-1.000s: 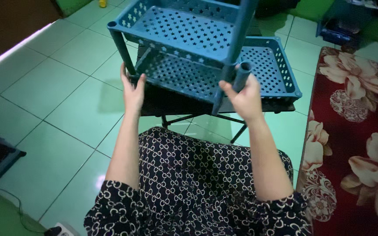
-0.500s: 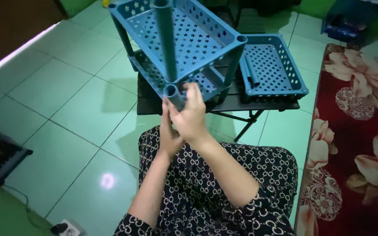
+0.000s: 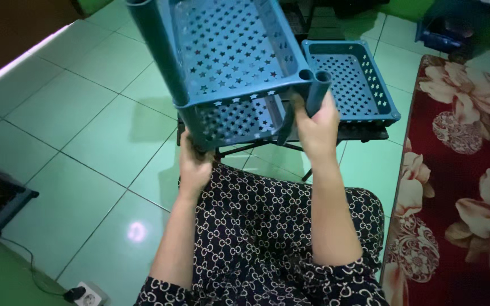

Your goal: The person assembles a blue plastic storage rack by inserting cylindrical legs into the corner sockets of stacked trays. They repeatedly insert and remove the legs to fit them, then place the assembled unit on a black folding table.

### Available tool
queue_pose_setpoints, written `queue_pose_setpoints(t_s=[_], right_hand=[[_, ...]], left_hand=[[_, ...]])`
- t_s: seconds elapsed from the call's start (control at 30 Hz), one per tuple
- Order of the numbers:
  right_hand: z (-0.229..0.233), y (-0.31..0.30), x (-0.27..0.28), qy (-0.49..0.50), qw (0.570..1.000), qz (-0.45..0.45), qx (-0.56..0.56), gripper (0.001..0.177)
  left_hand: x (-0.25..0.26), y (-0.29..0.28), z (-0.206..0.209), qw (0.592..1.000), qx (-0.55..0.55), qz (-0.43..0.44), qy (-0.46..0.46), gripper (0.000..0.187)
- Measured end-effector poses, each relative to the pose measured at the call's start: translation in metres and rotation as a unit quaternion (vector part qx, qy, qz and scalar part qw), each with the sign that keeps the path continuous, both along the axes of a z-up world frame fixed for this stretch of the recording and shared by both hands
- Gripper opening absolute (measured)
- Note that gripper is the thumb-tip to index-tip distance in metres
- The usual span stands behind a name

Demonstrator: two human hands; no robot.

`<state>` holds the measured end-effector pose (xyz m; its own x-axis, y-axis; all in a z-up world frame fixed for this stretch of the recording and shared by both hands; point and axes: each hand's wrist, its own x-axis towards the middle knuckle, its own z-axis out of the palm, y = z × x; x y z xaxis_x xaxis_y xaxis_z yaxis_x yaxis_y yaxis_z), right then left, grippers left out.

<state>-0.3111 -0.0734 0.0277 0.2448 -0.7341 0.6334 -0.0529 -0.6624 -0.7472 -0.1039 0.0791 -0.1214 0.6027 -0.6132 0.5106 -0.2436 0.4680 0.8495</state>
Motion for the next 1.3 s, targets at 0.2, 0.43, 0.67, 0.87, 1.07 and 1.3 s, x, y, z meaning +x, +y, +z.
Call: queue_pose_setpoints(t_s=[0.2, 0.43, 0.67, 0.87, 1.07, 1.3], right_hand=[[-0.003, -0.001, -0.011, -0.010, 0.986, 0.132, 0.103, 0.016], [0.000, 0.008, 0.011, 0.053, 0.993, 0.093, -0.040, 0.025], [-0.013, 0.008, 0.063, 0.070, 0.992, 0.052, -0.090, 0.031], [-0.017, 0.025, 0.110, -0.021, 0.998, 0.056, -0.027, 0.036], [-0.011, 0.018, 0.109, 0.019, 0.990, 0.139, -0.007, 0.035], [-0.037, -0.112, 0.059, -0.072, 0.989, -0.068, -0.107, 0.031]], left_hand=[[0.048, -0.017, 0.011, 0.993, 0.099, 0.007, -0.057, 0.073], [0.104, -0.044, 0.039, 0.983, 0.096, -0.019, -0.155, 0.085], [0.147, -0.082, 0.037, 0.973, 0.160, 0.001, -0.168, 0.078], [0.156, -0.097, 0.041, 0.953, 0.269, 0.107, -0.093, 0.078], [0.069, -0.079, 0.027, 0.986, 0.059, 0.154, 0.031, 0.062], [-0.032, -0.069, 0.032, 0.973, 0.148, 0.142, -0.108, 0.110]])
